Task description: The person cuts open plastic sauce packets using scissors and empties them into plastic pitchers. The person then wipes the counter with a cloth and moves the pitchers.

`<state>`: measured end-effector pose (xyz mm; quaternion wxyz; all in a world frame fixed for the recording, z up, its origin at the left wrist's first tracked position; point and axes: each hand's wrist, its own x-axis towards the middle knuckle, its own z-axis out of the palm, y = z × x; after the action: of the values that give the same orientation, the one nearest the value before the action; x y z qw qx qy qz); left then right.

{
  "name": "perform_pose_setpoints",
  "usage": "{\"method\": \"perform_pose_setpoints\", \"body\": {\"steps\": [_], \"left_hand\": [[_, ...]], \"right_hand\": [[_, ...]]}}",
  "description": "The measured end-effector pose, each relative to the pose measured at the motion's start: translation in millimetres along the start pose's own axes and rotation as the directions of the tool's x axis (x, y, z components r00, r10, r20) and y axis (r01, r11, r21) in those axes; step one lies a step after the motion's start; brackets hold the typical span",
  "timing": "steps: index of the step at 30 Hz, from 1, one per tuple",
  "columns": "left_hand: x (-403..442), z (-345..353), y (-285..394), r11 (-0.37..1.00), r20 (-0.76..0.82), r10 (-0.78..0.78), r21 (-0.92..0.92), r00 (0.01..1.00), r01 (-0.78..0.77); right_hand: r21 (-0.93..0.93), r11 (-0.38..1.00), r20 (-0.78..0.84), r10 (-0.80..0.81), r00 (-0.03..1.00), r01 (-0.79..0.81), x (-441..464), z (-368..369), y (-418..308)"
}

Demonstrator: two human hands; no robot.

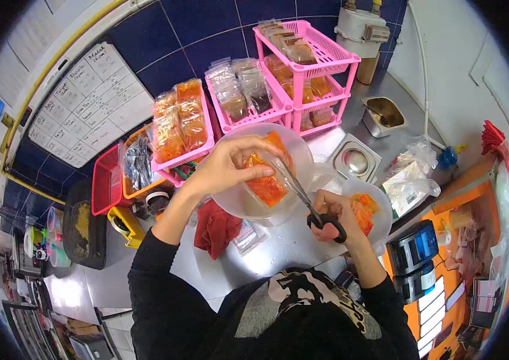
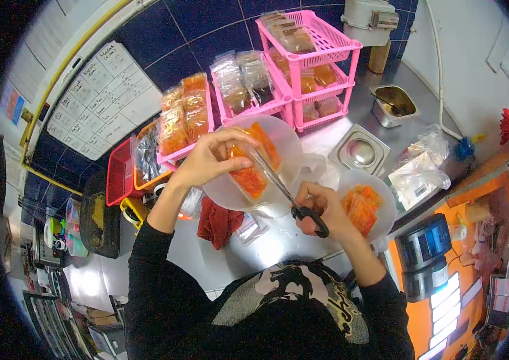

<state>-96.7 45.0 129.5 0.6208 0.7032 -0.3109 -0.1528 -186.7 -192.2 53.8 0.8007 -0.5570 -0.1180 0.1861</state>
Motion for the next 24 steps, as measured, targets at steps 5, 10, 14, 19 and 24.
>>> {"method": "perform_pose_setpoints", "body": {"steps": [5, 10, 14, 19, 24], "left_hand": [[2.6, 0.2, 3.0, 0.982, 0.073, 0.101, 0.153, 0.992, -0.111], [3.4, 1.4, 9.3, 0.982, 0.097, 0.074, 0.166, 0.993, -0.09], [6.9, 5.5, 26.1, 0.937, 0.199, 0.1, 0.311, 0.975, -0.16], [10.5, 2.0, 14.0, 0.958, 0.155, 0.093, 0.255, 0.984, -0.13], [13.3, 5.3, 18.7, 0.922, 0.23, 0.123, 0.332, 0.965, -0.197]], "right_hand": [[0.022, 0.999, 0.039, 0.039, 0.998, -0.039, -0.1, -2.9, 0.9], [0.025, 1.0, -0.012, -0.012, 1.0, 0.013, 0.4, -1.0, 0.9], [-0.003, 1.0, 0.057, 0.005, 0.998, -0.005, 1.7, -2.2, -1.8], [-0.083, 0.993, 0.005, -0.083, 0.997, 0.084, 1.5, -1.1, -4.6], [0.019, 1.0, 0.031, 0.011, 0.999, -0.012, 3.6, 2.7, -7.2]]}}
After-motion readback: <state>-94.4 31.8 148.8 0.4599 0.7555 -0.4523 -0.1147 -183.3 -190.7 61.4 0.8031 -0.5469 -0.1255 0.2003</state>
